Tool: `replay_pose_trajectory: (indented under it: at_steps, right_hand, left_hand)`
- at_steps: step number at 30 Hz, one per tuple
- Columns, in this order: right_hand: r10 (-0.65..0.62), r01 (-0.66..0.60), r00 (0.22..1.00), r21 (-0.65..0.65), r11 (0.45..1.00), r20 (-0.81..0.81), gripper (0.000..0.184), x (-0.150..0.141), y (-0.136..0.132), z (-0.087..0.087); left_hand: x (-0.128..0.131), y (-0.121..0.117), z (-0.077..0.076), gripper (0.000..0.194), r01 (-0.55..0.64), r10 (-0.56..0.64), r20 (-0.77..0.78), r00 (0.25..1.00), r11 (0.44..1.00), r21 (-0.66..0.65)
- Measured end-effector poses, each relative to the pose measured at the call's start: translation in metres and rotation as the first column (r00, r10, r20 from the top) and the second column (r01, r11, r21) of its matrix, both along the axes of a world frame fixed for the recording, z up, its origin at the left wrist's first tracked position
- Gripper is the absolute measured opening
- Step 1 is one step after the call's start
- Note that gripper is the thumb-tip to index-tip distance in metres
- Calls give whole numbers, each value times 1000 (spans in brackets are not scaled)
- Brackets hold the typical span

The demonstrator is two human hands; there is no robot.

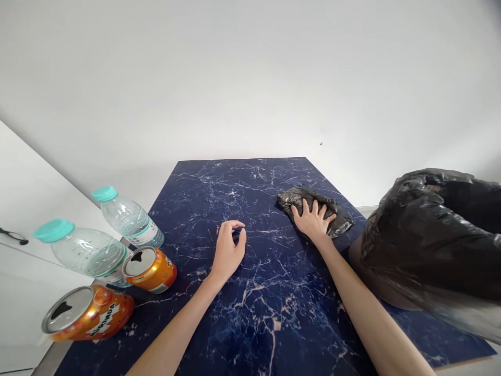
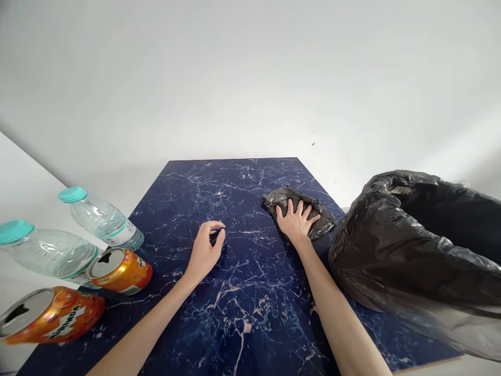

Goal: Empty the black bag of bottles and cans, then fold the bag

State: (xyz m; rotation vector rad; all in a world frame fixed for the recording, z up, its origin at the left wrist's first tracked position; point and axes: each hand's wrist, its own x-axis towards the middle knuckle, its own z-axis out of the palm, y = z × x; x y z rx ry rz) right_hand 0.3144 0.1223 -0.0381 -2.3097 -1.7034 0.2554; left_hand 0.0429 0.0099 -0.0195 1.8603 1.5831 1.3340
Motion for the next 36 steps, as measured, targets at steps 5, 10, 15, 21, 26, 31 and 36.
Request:
replay_pose_trajectory:
  at_steps: [5,10,15,21,26,31,36]
  right_hand:
    - [-89,89,995,6,996,-44,81,17,11,8]
    - [-95,99,993,52,994,-68,82,12,4,36]
    - [331,-333,942,300,894,58,68,-14,-71,99]
    - [434,-479,867,650,590,244,44,7,-192,193]
    - [141,-304,940,577,758,310,63,75,-216,209]
    - [-18,-244,904,549,800,428,59,133,-206,189]
    - [-5,-289,873,525,801,488,41,143,-207,182]
  left_hand:
    - [1,-1,0,14,-7,7,7,1000,1000,5]
    - [2,-2,2,12,17,-17,3,1000,1000,-13]
    - [2,-1,3,11,21,-21,4,1000,1000,-4]
    - [1,-1,3,11,38,-38,-9,999,999,2]
    - [2,-1,4,12,48,-48,-22,999,999,24]
    - [2,-1,3,14,73,-71,-42,997,996,43]
    - [2,-2,4,15,88,-86,-48,995,995,36]
